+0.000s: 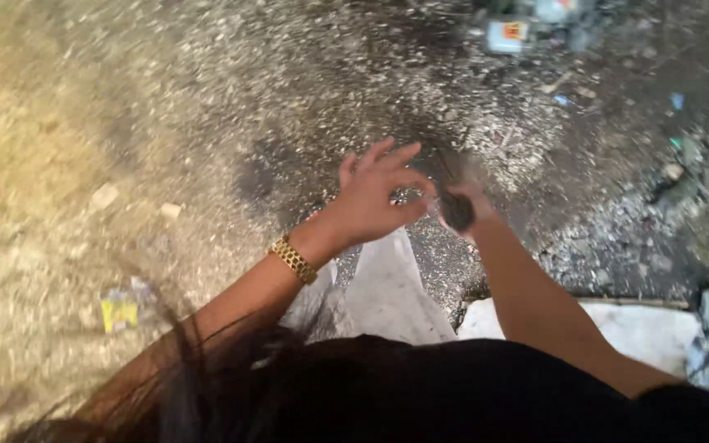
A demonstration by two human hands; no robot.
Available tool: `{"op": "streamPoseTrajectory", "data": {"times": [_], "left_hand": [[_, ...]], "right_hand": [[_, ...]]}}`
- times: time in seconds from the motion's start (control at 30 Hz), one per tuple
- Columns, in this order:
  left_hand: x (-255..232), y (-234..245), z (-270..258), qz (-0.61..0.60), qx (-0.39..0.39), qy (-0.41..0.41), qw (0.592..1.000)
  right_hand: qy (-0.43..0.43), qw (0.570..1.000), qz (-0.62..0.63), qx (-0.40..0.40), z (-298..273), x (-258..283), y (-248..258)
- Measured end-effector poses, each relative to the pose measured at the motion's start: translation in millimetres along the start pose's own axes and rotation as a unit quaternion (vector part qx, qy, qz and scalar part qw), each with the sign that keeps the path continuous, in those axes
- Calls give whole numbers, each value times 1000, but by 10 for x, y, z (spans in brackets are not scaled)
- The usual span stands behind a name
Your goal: The recorder is repairing a traditional broom made of sticks by gathering them together and securing the bundle.
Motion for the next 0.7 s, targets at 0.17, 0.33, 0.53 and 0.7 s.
{"op": "streamPoseTrajectory", "data": {"times": [0.17, 0.33, 0.53, 0.7], "left_hand": [[52, -216, 193, 8, -67, 17, 998], [-402, -448, 512, -15, -46, 3, 999], [-612, -718, 736, -19, -49, -2, 999], [-555, -831, 694, -20, -60, 11, 998]], "right_hand": [[14, 996, -78, 28, -471, 365, -457], [46, 948, -314, 3, -1816, 672, 670], [-31, 927, -321, -191, -2217, 898, 2161], [23, 953, -242, -180, -461, 831, 2862]]}}
Point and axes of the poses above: each hand's wrist, its own z-axis towards the middle knuckle, its own y-axis out of the back of the hand, x = y × z, the point moved 5 cm from there along z, towards the middle knuckle, and after that the axes turned 7 degrees about -x, right-handed, at the moved point
